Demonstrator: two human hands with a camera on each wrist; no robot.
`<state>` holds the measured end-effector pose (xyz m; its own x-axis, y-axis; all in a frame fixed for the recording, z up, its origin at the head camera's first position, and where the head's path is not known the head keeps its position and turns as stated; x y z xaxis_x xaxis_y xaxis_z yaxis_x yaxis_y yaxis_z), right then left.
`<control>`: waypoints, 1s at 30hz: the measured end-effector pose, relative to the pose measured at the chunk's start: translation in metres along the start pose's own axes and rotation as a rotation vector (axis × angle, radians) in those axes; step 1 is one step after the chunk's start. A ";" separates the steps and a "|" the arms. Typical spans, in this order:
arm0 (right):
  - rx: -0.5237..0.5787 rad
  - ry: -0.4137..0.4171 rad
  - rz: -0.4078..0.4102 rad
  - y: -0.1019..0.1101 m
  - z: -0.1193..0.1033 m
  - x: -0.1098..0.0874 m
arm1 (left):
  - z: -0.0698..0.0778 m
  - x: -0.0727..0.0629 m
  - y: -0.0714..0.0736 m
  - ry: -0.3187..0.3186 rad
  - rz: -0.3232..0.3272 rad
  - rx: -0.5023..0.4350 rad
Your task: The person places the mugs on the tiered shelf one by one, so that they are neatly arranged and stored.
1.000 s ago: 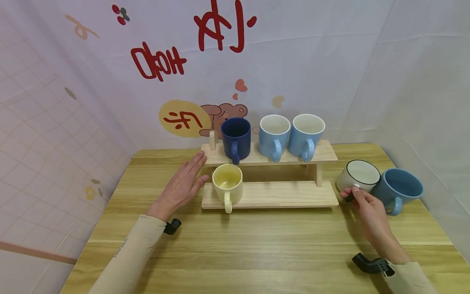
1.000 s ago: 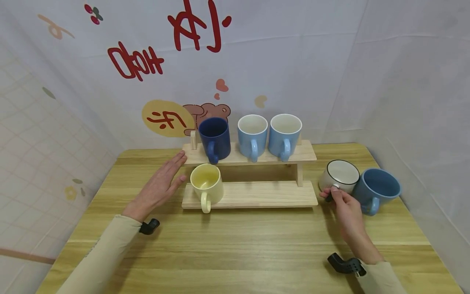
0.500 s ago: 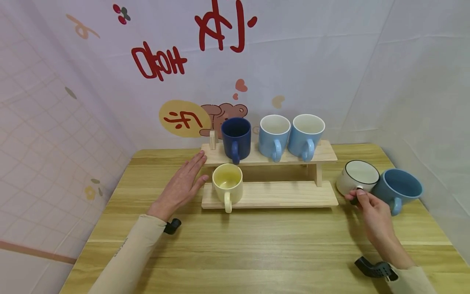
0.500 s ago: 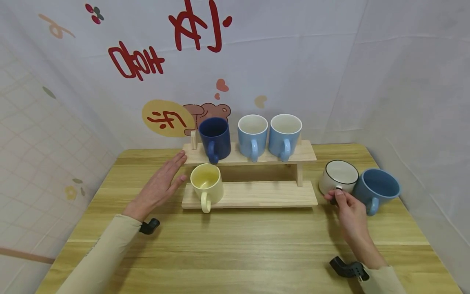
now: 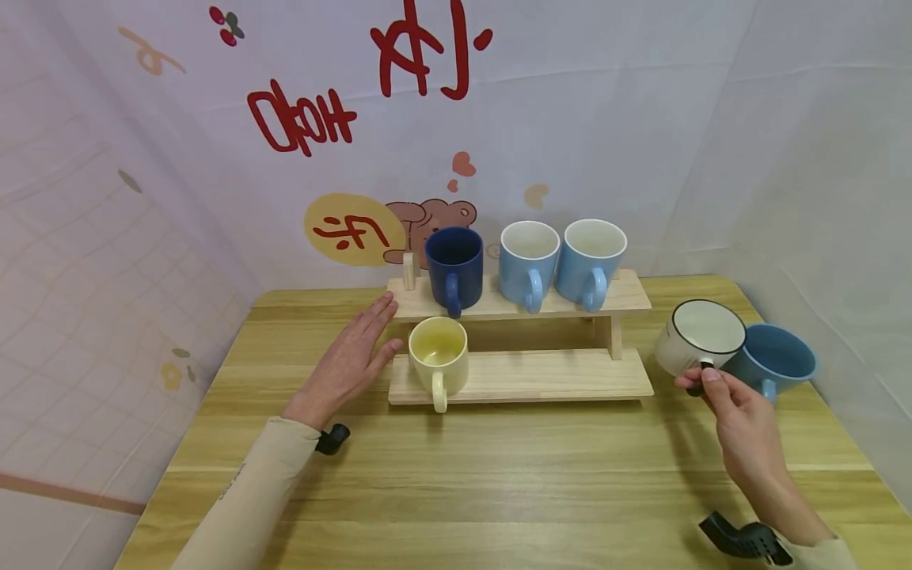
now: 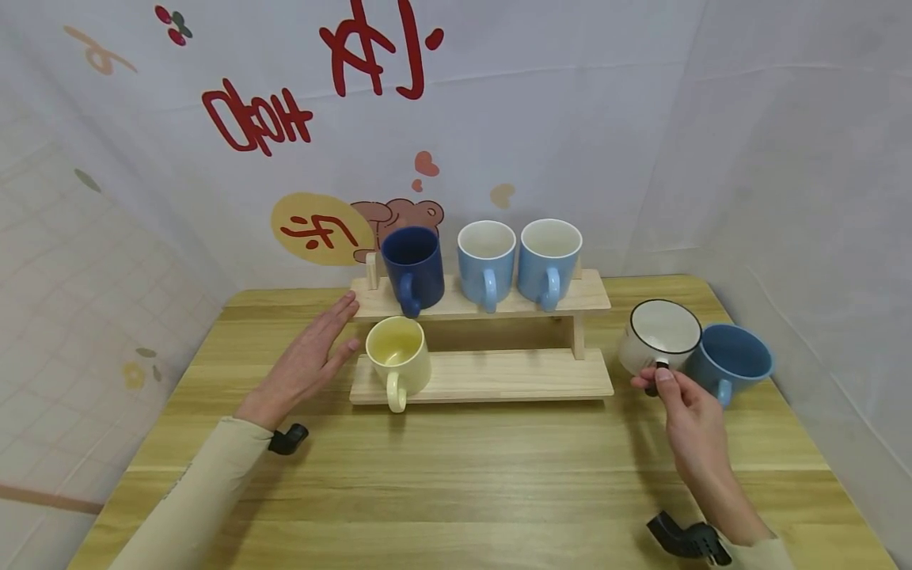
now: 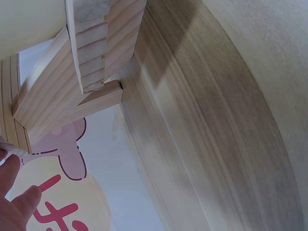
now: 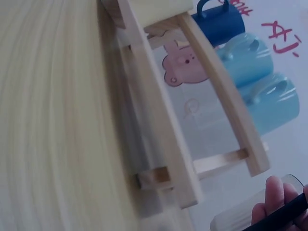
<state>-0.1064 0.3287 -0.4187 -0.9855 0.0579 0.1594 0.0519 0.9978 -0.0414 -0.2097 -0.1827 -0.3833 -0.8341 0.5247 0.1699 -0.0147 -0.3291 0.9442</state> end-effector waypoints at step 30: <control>-0.143 -0.024 -0.114 -0.055 -0.044 -0.032 | 0.000 0.000 0.000 -0.006 0.025 -0.019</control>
<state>-0.0708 0.2735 -0.3779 -0.9898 -0.0551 0.1310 -0.0398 0.9923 0.1169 -0.2097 -0.1831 -0.3839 -0.8309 0.5212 0.1949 -0.0047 -0.3568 0.9342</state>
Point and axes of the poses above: each hand's wrist, its own x-axis towards the middle knuckle, its own y-axis out of the back of the hand, z = x × y, the point moved 6 cm from there along x, towards the middle knuckle, and after that the axes turned 7 degrees about -z, right-handed, at the moved point
